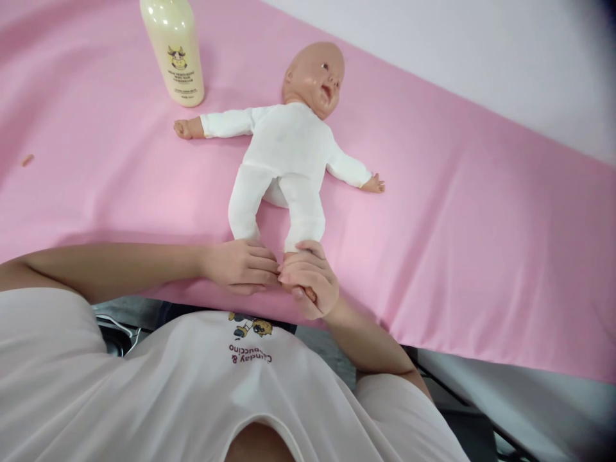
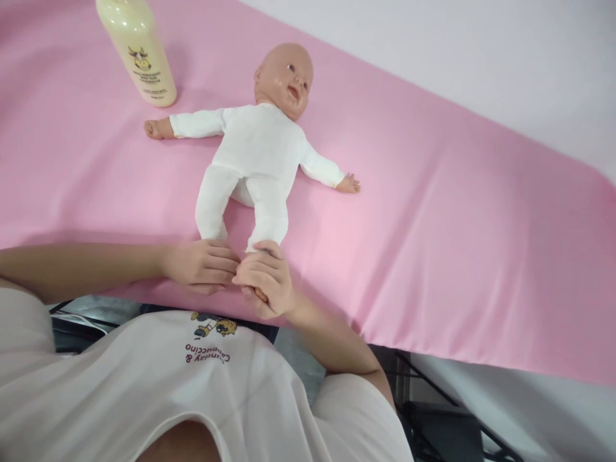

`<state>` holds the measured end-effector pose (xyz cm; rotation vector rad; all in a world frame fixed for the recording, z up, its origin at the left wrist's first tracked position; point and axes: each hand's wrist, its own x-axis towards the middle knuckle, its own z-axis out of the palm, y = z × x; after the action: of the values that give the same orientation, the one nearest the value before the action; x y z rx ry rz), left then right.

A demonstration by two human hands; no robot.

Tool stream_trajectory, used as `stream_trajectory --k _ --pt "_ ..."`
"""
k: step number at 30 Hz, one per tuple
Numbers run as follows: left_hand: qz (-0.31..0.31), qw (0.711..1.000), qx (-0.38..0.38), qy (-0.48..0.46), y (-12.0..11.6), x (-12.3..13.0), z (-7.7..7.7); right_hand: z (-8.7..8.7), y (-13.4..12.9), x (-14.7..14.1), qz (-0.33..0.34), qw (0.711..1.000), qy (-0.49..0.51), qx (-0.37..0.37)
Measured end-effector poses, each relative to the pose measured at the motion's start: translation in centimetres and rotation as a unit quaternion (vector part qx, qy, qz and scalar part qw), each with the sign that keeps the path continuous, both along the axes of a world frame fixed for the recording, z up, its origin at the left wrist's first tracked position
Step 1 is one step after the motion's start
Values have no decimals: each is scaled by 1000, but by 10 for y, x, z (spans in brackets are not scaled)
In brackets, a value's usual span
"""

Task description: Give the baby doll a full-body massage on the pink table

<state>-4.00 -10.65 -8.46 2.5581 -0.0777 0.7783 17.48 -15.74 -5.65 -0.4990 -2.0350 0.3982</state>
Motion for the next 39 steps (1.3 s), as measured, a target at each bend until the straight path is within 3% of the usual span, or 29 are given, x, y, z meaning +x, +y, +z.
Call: stream_trajectory --k 4,11,20,23,28,34,39 --pt "-7 1000 -7 12 0 1 -1 0 0 -3 34 999 -3 25" --pt "-8 996 83 -19 -2 5 -6 -10 1 -15 22 996 -44 78" --pt "-14 999 37 -29 -14 5 -4 -14 7 -12 72 991 -85 73" --pt "-40 999 -14 -25 -17 2 -1 -23 7 -10 84 990 -98 62" --pt "-91 982 -160 32 -14 -6 14 -36 7 -11 70 990 -121 15" --pt "-133 940 -304 85 -5 -9 25 -35 8 -16 98 986 -114 -78" --pt "-147 895 -400 134 5 -12 30 -36 12 -14 85 990 -71 -86"
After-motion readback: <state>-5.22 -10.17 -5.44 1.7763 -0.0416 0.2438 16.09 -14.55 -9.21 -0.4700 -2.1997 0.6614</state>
